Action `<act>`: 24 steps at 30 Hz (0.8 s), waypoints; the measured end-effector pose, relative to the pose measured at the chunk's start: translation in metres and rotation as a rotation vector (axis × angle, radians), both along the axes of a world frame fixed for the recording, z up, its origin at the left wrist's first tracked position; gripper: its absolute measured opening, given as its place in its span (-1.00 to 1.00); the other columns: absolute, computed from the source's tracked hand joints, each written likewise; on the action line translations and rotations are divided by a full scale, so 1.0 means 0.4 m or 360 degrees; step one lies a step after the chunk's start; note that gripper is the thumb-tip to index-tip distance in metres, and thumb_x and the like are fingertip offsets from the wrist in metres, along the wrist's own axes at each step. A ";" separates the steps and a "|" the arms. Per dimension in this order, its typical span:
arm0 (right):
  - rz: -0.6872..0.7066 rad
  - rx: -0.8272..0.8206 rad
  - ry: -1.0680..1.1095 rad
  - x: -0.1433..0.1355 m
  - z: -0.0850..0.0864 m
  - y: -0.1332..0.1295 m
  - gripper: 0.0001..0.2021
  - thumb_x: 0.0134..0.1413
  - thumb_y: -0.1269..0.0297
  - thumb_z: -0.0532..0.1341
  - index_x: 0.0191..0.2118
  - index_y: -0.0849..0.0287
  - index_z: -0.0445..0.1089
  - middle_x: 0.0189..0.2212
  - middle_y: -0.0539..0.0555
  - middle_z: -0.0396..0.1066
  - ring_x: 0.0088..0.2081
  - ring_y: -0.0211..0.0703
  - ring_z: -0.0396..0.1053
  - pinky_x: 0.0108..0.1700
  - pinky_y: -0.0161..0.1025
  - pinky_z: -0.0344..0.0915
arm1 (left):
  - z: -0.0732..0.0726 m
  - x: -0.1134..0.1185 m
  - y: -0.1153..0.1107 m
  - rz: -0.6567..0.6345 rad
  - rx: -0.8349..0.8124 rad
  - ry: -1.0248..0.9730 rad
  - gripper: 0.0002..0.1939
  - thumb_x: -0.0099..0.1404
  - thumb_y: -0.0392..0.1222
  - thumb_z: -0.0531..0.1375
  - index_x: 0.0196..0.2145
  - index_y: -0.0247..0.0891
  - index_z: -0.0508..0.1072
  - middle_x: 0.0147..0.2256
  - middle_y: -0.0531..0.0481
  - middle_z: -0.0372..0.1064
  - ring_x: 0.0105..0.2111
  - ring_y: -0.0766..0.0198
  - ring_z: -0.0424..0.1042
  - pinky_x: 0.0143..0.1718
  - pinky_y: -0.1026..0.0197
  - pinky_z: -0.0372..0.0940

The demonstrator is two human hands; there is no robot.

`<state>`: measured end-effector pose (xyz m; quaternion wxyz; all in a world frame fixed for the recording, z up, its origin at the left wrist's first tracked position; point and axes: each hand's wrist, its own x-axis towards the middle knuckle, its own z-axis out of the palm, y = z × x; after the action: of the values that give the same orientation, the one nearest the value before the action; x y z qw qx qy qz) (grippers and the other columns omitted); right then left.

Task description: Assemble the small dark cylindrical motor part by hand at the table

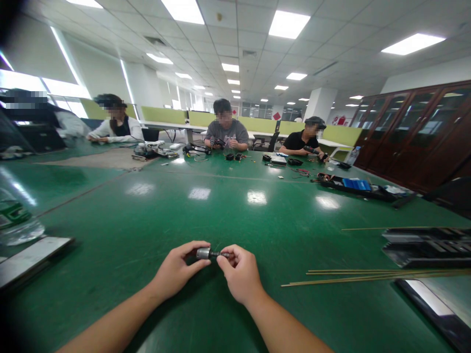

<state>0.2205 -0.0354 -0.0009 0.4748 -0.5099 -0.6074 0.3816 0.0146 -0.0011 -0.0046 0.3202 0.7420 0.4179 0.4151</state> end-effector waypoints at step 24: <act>-0.0012 0.0002 0.0002 0.000 0.008 -0.002 -0.83 0.17 0.22 0.24 -0.22 0.22 0.46 -0.47 0.02 0.43 -0.51 -0.23 0.36 -0.47 -0.33 0.22 | 0.004 -0.002 -0.001 0.0010 -0.0010 0.0017 -0.66 0.21 -0.12 0.34 -0.03 -0.03 0.50 -0.07 0.05 0.50 -0.06 0.17 0.47 0.03 0.13 0.33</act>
<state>0.2205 -0.0364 0.0022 0.4768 -0.5117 -0.6055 0.3797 0.0139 -0.0015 -0.0029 0.3190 0.7419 0.4230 0.4109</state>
